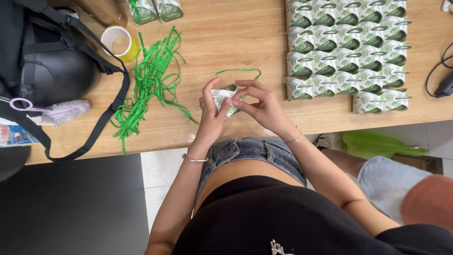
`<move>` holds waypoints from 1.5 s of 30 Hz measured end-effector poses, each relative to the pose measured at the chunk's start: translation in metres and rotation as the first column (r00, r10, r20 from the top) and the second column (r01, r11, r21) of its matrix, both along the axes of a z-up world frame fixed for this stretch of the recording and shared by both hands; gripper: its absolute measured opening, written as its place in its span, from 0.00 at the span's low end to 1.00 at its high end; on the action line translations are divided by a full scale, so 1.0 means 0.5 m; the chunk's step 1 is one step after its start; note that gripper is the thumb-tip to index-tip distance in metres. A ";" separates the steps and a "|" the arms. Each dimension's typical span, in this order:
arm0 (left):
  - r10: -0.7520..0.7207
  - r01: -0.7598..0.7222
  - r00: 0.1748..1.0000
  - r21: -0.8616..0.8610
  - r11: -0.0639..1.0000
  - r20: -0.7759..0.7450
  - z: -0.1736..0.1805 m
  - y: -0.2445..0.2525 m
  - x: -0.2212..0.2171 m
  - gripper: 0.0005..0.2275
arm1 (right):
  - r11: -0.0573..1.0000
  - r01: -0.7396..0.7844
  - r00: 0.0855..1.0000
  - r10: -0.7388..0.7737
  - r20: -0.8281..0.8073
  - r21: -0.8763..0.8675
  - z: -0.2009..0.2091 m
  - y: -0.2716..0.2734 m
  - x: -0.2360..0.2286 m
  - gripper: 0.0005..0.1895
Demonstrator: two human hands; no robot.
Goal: The recorder is placing small items into decorative flower-shaped paper boxes and securing them with green ribbons.
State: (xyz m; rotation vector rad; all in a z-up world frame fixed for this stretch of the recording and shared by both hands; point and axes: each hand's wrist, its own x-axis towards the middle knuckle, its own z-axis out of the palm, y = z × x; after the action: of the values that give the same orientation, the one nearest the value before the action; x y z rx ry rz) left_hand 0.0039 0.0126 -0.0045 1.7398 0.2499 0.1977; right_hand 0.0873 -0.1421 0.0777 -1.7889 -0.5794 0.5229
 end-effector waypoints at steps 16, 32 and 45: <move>-0.005 -0.166 0.950 -0.518 0.839 -0.311 0.019 -0.010 0.018 0.31 | 0.974 -0.091 0.992 0.107 -0.068 0.208 -0.028 -0.049 0.022 0.16; 0.028 0.041 0.996 0.710 0.703 -0.085 -0.185 0.068 -0.040 0.29 | 0.949 0.094 0.942 0.013 0.335 -0.302 -0.245 -0.113 0.318 0.09; -0.171 0.252 0.967 0.810 0.529 -0.189 -0.331 -0.010 0.064 0.18 | 0.852 0.279 0.761 0.085 0.643 -0.442 -0.347 -0.123 0.460 0.13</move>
State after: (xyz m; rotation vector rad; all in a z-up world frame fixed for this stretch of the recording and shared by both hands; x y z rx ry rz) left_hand 0.0357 0.0077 -0.1700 2.7343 -0.0279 0.0485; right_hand 0.3175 -0.2035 -0.0959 -2.5343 -0.8600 -0.0672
